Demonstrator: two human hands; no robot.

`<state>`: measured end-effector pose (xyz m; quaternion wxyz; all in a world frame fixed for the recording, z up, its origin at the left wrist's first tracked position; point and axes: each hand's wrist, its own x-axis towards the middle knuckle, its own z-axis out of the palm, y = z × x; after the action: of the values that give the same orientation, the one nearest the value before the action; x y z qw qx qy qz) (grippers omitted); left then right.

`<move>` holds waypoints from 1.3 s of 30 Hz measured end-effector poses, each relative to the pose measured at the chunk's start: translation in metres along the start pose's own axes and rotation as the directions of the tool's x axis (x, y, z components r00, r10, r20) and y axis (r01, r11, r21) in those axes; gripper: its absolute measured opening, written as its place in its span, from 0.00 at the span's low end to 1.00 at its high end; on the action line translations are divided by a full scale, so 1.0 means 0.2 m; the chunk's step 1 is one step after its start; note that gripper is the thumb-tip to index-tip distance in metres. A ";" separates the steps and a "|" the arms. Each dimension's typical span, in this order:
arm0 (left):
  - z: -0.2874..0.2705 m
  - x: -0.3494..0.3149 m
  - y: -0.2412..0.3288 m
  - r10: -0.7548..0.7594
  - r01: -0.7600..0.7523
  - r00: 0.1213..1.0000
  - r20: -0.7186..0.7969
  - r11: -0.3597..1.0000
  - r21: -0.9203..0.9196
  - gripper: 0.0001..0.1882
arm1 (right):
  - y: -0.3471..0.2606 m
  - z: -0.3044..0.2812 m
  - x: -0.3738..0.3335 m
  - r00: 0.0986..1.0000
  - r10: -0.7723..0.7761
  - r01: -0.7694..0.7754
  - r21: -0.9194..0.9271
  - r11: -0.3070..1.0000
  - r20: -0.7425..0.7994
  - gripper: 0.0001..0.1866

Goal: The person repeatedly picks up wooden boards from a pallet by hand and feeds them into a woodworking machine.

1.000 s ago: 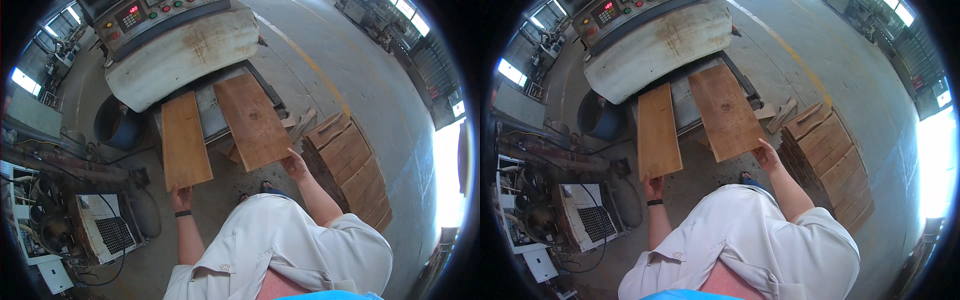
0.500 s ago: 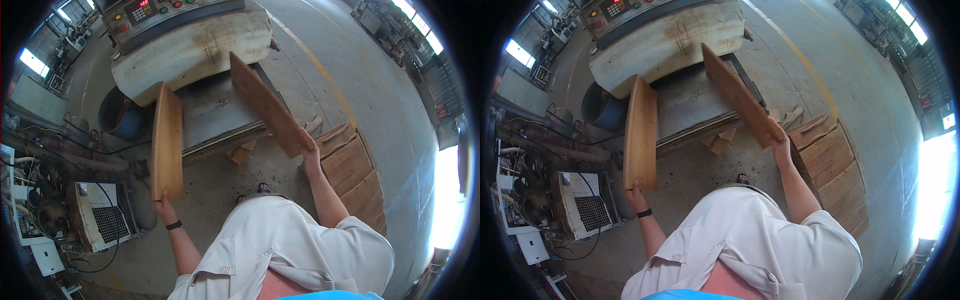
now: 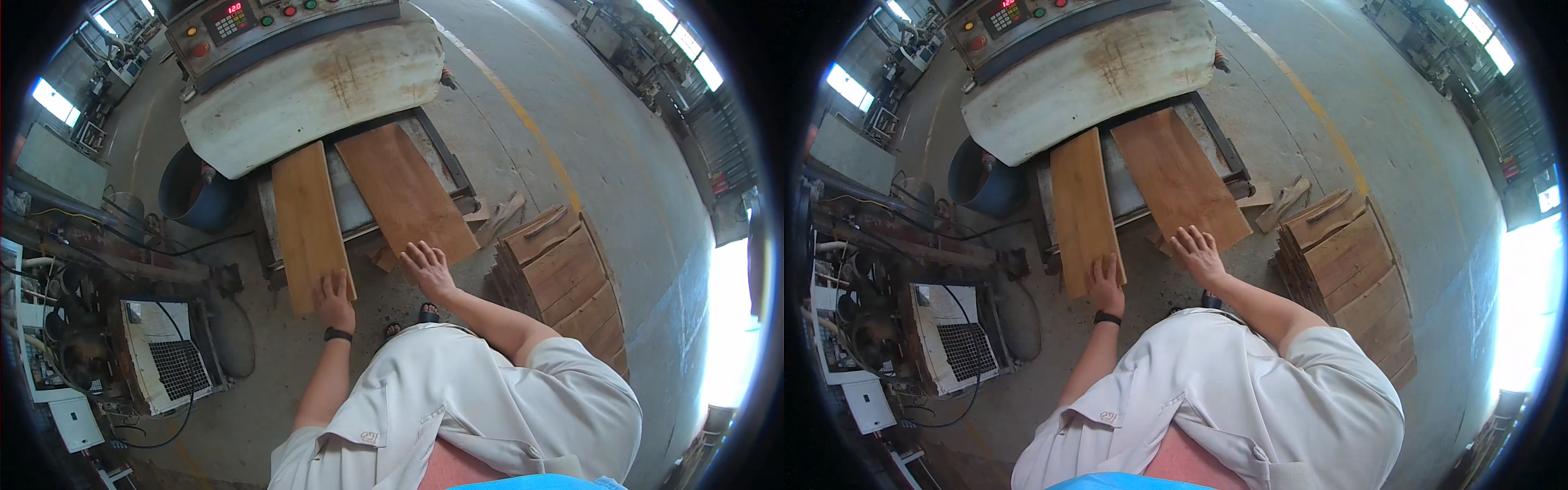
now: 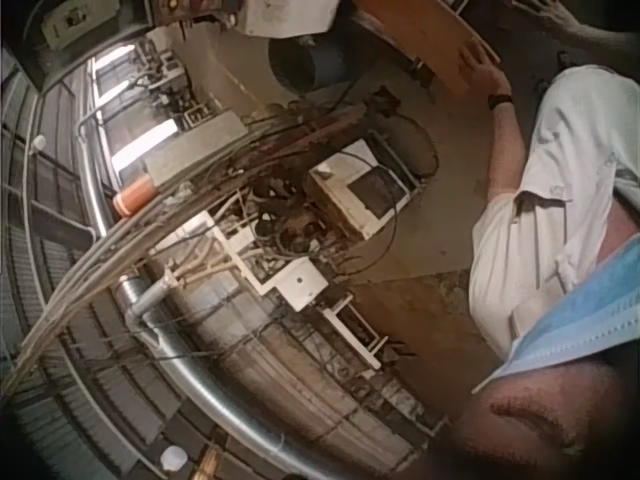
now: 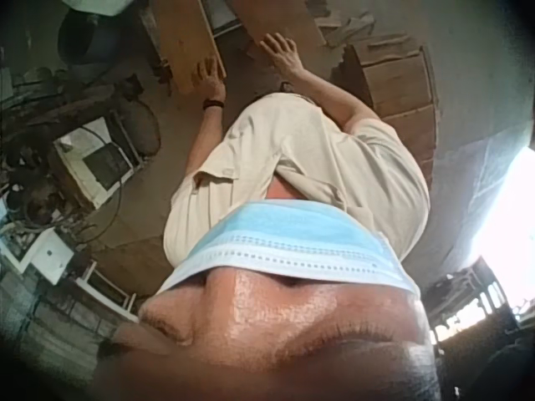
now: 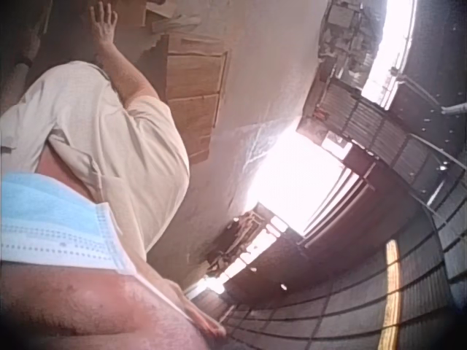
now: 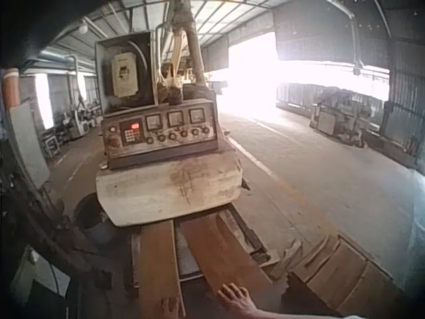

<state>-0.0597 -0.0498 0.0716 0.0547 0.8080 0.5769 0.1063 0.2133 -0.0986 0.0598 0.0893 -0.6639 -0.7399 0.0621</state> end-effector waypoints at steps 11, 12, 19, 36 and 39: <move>0.16 0.15 0.02 -0.045 0.009 0.976 0.212 0.986 0.167 0.41 | 0.18 -0.09 0.08 0.972 -0.120 0.122 0.002 0.993 0.202 0.48; 0.14 0.15 0.02 -0.029 -0.004 0.979 0.204 0.987 0.159 0.44 | 0.26 -0.12 0.05 0.986 -0.022 0.026 -0.020 0.999 0.165 0.50; -0.01 0.27 -0.13 -0.035 -0.011 0.907 0.420 0.994 0.106 0.50 | 0.60 -0.16 0.05 0.977 0.026 -0.039 0.056 0.998 0.209 0.46; 0.11 0.94 -0.29 -0.035 0.014 0.914 0.404 0.998 0.056 0.45 | 0.46 -0.09 0.78 0.969 0.044 -0.040 -0.020 0.999 0.242 0.43; 0.10 1.09 -0.36 -0.032 0.016 0.912 0.408 0.999 0.043 0.46 | 0.45 -0.08 0.93 0.978 0.038 -0.031 -0.039 0.999 0.207 0.41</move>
<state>-0.0528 0.1804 0.0607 0.1596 0.8063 0.5644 -0.0767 0.2848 0.0954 0.0668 -0.0014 -0.6679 -0.7346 0.1194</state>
